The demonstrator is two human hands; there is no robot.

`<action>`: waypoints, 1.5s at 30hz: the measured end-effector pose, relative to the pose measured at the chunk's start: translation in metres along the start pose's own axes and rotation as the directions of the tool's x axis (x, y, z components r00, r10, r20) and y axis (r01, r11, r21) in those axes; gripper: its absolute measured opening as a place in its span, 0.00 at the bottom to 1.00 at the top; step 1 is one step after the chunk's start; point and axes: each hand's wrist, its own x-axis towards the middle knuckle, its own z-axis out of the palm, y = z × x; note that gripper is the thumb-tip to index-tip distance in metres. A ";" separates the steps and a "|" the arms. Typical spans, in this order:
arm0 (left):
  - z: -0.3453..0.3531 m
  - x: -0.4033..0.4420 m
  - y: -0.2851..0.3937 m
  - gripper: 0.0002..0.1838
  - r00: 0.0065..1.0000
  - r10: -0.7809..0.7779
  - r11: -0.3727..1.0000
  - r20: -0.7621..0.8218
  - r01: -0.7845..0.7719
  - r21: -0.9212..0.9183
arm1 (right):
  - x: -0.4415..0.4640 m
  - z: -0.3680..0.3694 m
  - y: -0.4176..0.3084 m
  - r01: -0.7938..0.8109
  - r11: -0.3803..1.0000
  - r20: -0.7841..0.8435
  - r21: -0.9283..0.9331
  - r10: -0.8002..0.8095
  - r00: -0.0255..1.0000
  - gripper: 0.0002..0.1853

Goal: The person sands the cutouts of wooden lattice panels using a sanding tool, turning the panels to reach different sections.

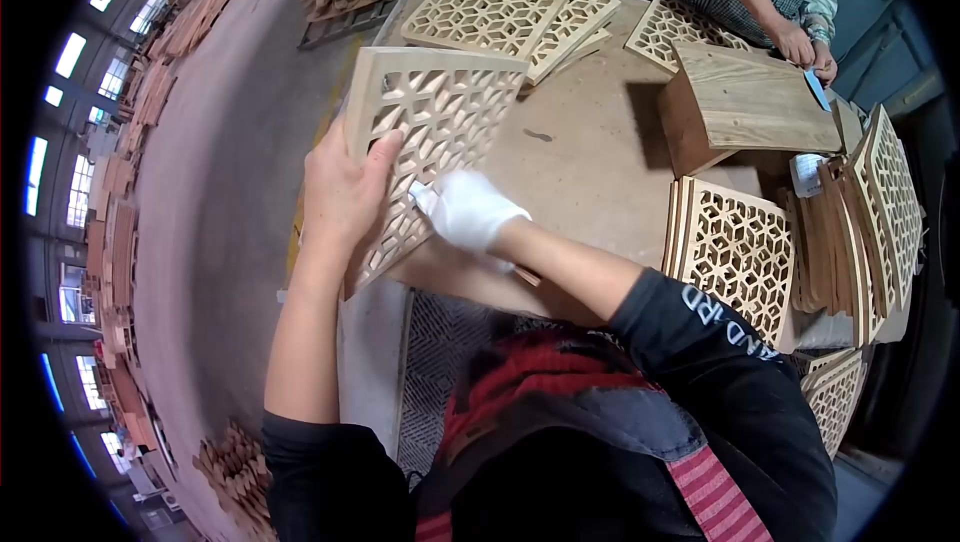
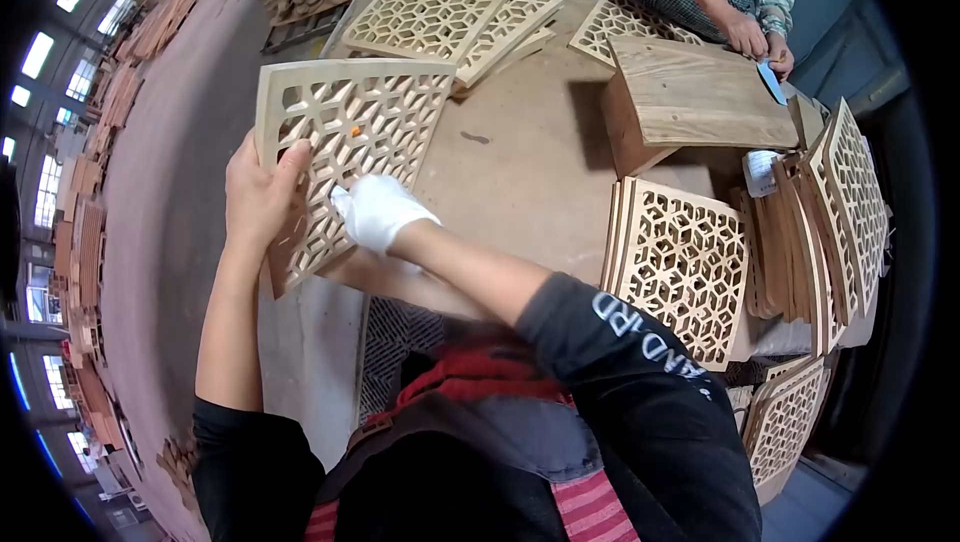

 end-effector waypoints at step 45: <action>-0.010 -0.003 -0.001 0.21 0.996 -0.015 0.991 0.093 0.027 -0.132 | -0.023 -0.026 -0.033 0.131 0.990 0.063 0.052 -0.134 0.989 0.21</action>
